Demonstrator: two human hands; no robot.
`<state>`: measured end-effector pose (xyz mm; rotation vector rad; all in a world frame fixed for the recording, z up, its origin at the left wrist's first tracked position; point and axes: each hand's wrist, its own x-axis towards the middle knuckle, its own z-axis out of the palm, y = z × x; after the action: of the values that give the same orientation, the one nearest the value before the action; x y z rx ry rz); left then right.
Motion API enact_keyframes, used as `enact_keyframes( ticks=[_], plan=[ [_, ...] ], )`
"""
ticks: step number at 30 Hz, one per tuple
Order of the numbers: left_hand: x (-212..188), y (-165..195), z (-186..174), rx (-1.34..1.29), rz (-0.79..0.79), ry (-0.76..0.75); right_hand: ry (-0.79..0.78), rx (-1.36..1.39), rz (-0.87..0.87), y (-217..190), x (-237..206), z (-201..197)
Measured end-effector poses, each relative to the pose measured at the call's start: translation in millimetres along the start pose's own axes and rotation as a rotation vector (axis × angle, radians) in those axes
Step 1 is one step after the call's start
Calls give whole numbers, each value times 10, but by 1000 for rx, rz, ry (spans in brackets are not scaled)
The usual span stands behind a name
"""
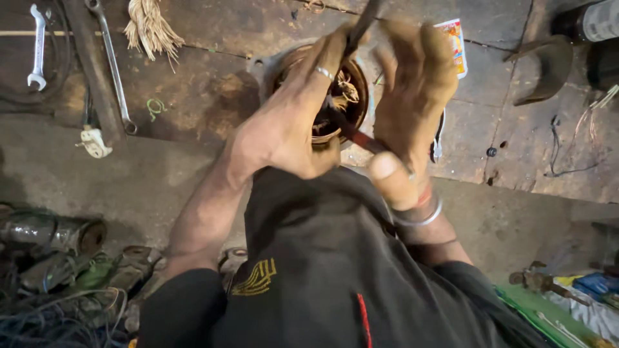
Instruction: The person pulls old burnt copper windings out of an electric motor stator housing on a workbench, using pliers to grip and cut the wire bundles and their hands to yank the coils free. They gather the removed wire loops aside, reposition the stator, and continue prying out remaining windings with pliers and a hammer.
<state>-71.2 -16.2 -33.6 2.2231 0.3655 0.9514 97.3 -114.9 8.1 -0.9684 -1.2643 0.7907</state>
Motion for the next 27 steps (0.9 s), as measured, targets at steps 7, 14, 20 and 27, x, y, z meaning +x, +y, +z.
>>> enact_keyframes(
  ticks=[7, 14, 20, 27],
  plan=[
    [-16, 264, 702, 61, -277, 240, -492, -82, -199, -60, 476, -353],
    [-17, -22, 986, 61, -153, 493, -247, 61, 110, 2, 604, -106],
    [251, 140, 766, -415, -336, 522, -452, -282, -333, -174, 722, -186],
    [144, 577, 837, -1834, -318, 714, -532, -228, -322, -244, 450, -264]
  ],
)
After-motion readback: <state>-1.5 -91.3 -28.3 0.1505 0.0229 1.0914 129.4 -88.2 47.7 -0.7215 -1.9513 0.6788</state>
